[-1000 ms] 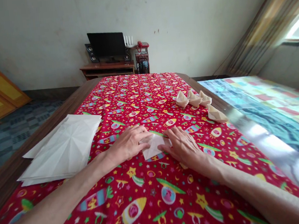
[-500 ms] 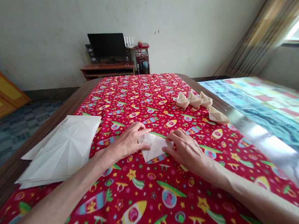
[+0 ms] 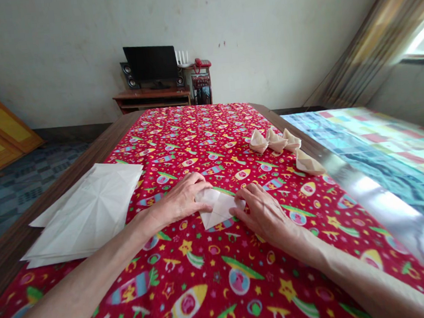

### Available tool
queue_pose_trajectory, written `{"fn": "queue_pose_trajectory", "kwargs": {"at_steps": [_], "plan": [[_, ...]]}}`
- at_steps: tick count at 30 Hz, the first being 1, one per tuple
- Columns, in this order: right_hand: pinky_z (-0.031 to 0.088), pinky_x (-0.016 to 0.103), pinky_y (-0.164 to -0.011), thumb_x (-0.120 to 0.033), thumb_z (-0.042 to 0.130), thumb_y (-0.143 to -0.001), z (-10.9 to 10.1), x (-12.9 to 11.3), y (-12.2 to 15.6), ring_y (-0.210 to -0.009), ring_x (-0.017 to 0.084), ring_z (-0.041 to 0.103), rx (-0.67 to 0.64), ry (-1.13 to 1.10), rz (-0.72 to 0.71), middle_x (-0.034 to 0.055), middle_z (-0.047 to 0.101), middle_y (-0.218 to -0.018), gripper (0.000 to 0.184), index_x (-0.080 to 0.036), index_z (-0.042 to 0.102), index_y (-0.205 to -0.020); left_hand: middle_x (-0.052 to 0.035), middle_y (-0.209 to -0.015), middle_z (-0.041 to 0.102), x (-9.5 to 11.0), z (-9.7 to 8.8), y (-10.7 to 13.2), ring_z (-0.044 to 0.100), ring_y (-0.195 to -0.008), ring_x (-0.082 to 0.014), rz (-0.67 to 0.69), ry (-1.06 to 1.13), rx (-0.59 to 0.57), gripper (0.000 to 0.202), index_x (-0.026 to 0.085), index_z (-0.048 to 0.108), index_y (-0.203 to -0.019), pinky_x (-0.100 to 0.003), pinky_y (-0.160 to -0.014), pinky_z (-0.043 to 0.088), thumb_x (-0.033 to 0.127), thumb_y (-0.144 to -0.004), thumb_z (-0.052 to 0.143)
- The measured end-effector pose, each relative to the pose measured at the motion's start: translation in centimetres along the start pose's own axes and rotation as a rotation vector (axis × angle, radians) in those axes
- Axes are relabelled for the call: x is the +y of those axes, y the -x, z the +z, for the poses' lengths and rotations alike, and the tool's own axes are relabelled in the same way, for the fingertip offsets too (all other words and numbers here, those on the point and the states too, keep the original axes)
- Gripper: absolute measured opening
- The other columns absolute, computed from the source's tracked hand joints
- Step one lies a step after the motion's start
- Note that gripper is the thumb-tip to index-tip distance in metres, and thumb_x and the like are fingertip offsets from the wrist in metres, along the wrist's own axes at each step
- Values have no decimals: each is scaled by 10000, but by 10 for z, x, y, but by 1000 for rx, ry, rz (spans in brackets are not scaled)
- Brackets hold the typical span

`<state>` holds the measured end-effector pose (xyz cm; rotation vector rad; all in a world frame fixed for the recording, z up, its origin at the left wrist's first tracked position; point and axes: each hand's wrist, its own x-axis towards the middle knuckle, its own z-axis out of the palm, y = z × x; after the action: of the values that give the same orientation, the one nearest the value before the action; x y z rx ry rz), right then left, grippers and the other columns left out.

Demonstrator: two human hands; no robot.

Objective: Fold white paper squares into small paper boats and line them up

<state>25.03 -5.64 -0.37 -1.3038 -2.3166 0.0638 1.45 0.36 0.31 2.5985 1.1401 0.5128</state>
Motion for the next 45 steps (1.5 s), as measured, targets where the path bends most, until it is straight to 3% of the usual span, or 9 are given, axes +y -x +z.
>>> {"fn": "queue_pose_trajectory", "kwargs": {"at_steps": [4,14,20,28,33,37,45], "plan": [[450,307,-665,-272,571,-858,-1,-2,-1,-787,190,519,6,1,33,60,541,-884,114,-195,495,-893,-17,-975,539,-2,2,-2,529,-965,-207,-11,0,17,317,199,545,-961,-342,-851,456,307,-712,710],[454,294,-660,-263,570,-860,3,4,1,-794,185,522,62,-26,-26,51,538,-844,82,-197,525,-876,-33,-1038,555,5,1,-2,525,-1028,-220,-18,-8,23,350,195,501,-988,-360,-899,448,234,-707,705],[425,281,-633,-252,543,-875,0,-1,-2,-752,172,509,-17,31,1,53,534,-842,83,-196,546,-814,-32,-1029,557,5,3,-2,526,-1018,-216,-5,-23,50,349,197,527,-1001,-367,-906,450,210,-704,710],[427,303,-690,-254,533,-881,4,-1,-2,-825,198,512,-38,40,64,65,542,-895,85,-186,566,-922,-57,-1093,505,19,-3,2,510,-1038,-219,37,-117,40,512,182,502,-1193,-364,-932,442,157,-724,706],[436,306,-712,-257,528,-887,1,-3,-3,-827,195,512,-66,37,48,69,538,-902,118,-172,574,-955,-58,-1158,514,8,-1,2,481,-1109,-233,50,-119,40,637,222,440,-1303,-389,-984,409,234,-731,721],[442,305,-722,-267,535,-888,-3,-5,-2,-843,198,511,-106,55,89,76,534,-917,127,-178,590,-959,-64,-1120,544,2,0,1,499,-1096,-238,39,-80,7,569,193,507,-1254,-382,-966,423,271,-736,727],[414,282,-665,-255,551,-874,-1,-4,-3,-813,186,513,-98,84,101,63,538,-899,106,-188,611,-929,-63,-1092,537,11,-4,3,534,-1048,-210,47,-57,18,471,163,574,-1177,-319,-928,458,250,-741,730]]}}
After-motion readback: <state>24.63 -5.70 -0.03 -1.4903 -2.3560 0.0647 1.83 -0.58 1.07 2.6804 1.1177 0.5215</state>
